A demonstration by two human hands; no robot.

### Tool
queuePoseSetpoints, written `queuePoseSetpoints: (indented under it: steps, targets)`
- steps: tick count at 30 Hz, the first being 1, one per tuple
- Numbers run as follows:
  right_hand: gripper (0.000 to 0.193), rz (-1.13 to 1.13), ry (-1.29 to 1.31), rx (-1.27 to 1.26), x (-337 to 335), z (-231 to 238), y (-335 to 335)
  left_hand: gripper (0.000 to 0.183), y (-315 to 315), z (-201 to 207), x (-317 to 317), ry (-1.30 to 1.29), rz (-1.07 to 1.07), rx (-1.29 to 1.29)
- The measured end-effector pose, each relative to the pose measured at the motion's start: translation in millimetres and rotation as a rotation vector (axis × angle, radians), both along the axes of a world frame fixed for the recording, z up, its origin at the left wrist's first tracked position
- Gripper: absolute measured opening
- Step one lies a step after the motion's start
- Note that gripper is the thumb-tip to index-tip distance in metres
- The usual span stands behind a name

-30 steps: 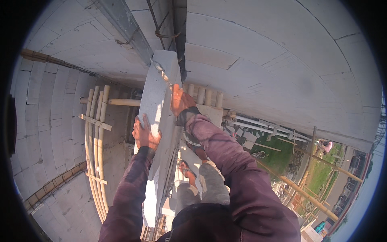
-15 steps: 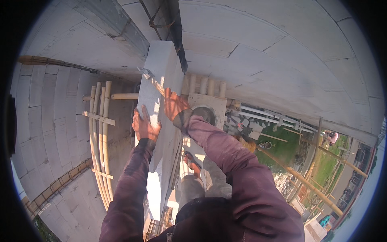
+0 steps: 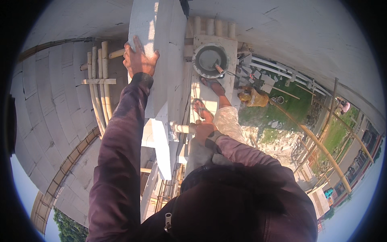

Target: The person measures a wall section with a tape measure, then positions and secures white rectangular tiles using a trowel and mortar. They repeatedly scoop mortar, apply it to the tiles, and press the tiles into place along a curved wall.

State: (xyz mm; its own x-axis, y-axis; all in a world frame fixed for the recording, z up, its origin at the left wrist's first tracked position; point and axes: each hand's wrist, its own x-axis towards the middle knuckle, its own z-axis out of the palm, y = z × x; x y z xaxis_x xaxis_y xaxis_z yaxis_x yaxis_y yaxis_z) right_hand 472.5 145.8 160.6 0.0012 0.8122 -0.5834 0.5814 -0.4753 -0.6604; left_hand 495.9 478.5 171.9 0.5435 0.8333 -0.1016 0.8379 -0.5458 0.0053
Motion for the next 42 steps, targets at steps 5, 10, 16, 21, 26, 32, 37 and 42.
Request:
queuePoseSetpoints:
  steps: [5,10,16,21,26,32,37,42]
  targets:
    - [0.025,-0.064,0.192,0.193,-83,-77,28,0.095,-6,-5,11,-0.057,-0.028,0.044]
    - [0.034,-0.099,-0.003,-0.010,-36,-28,92,0.094,-3,-6,0,-0.031,-0.017,0.069]
    - [0.048,-0.096,0.116,-0.326,-38,-81,-40,0.096,-13,5,19,-0.043,-0.020,-0.020]
    - [0.039,-0.499,0.318,-0.316,32,-14,-7,0.097,-5,8,6,-0.050,-0.014,-0.022]
    - [0.032,-0.673,0.029,0.309,115,61,138,0.097,-3,14,8,0.011,0.008,-0.057]
    - [0.039,-0.514,-0.554,0.897,197,62,301,0.097,-1,20,13,-0.020,0.033,-0.105]
    - [0.038,-0.523,-0.375,0.307,243,29,351,0.099,0,18,17,0.001,0.054,-0.163]
    - [0.033,-0.630,-0.411,0.602,210,74,363,0.101,12,28,2,0.045,0.075,-0.201]
